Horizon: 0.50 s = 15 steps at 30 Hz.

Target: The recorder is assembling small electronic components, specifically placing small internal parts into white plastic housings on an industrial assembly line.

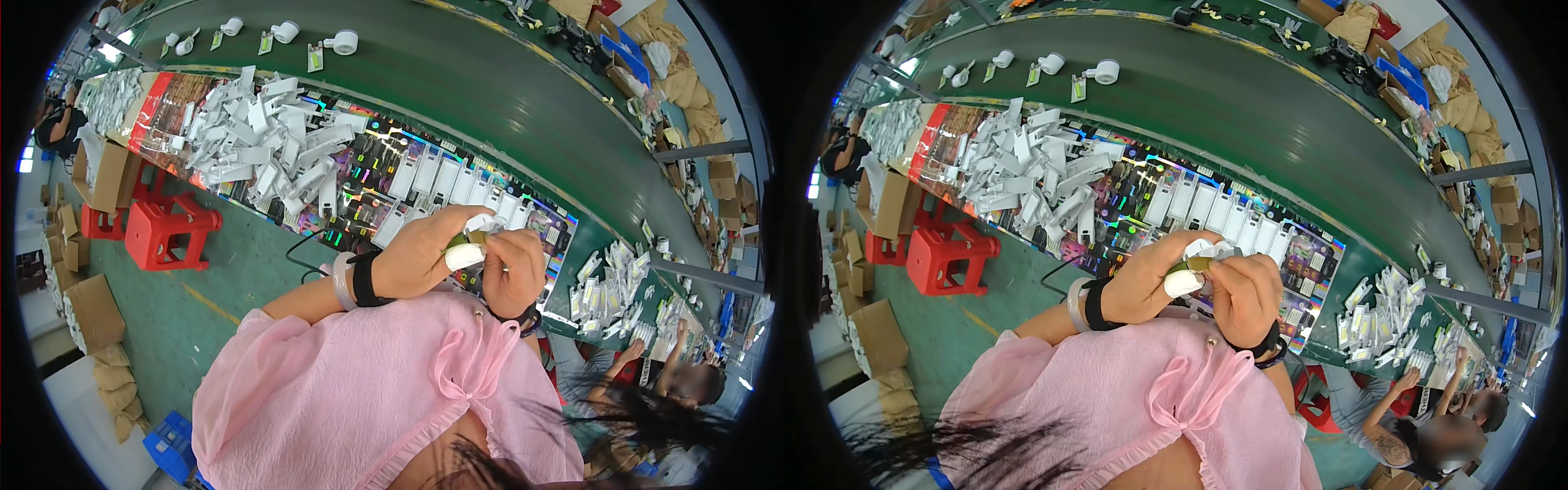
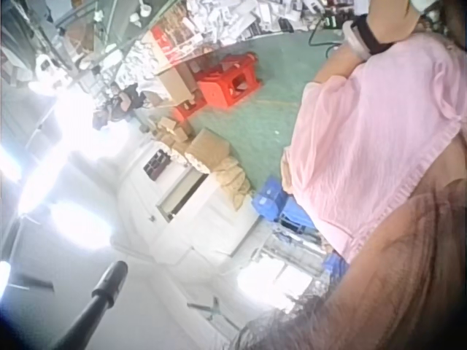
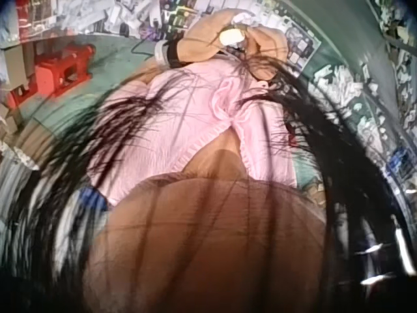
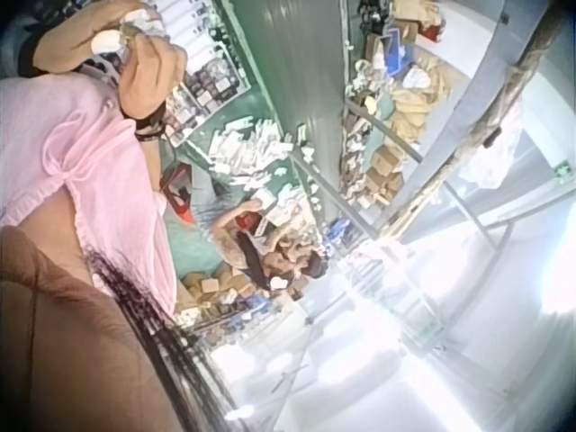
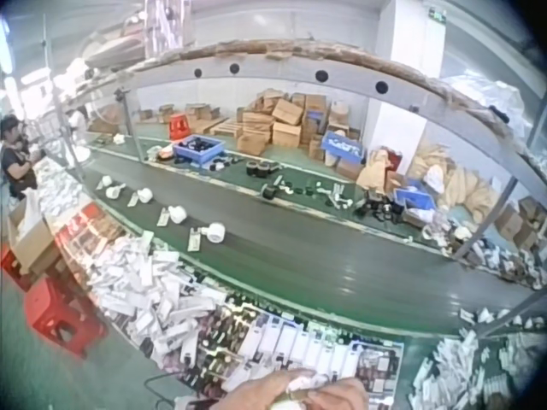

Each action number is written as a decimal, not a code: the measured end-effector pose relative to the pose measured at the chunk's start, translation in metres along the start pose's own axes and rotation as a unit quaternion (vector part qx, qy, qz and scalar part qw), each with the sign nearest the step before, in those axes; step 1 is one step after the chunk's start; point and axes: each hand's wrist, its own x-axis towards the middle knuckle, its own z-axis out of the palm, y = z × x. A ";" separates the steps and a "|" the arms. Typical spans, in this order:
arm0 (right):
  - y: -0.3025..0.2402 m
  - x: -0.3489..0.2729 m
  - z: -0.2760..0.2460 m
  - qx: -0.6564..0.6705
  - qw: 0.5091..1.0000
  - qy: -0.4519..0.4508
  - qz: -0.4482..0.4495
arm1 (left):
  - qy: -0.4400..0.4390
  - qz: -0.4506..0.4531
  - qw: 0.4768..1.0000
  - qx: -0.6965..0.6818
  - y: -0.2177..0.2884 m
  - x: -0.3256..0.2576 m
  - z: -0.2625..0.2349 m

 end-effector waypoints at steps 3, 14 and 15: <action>-0.001 -0.003 0.001 0.000 1.000 -0.003 0.003 | 0.005 -0.002 1.000 0.001 0.001 -0.001 0.001; -0.005 -0.009 0.004 0.010 0.999 -0.008 0.030 | 0.047 -0.049 0.997 -0.036 -0.001 -0.004 0.008; -0.006 -0.010 0.005 0.003 0.999 -0.007 0.033 | 0.050 -0.064 0.996 -0.040 -0.001 -0.005 0.009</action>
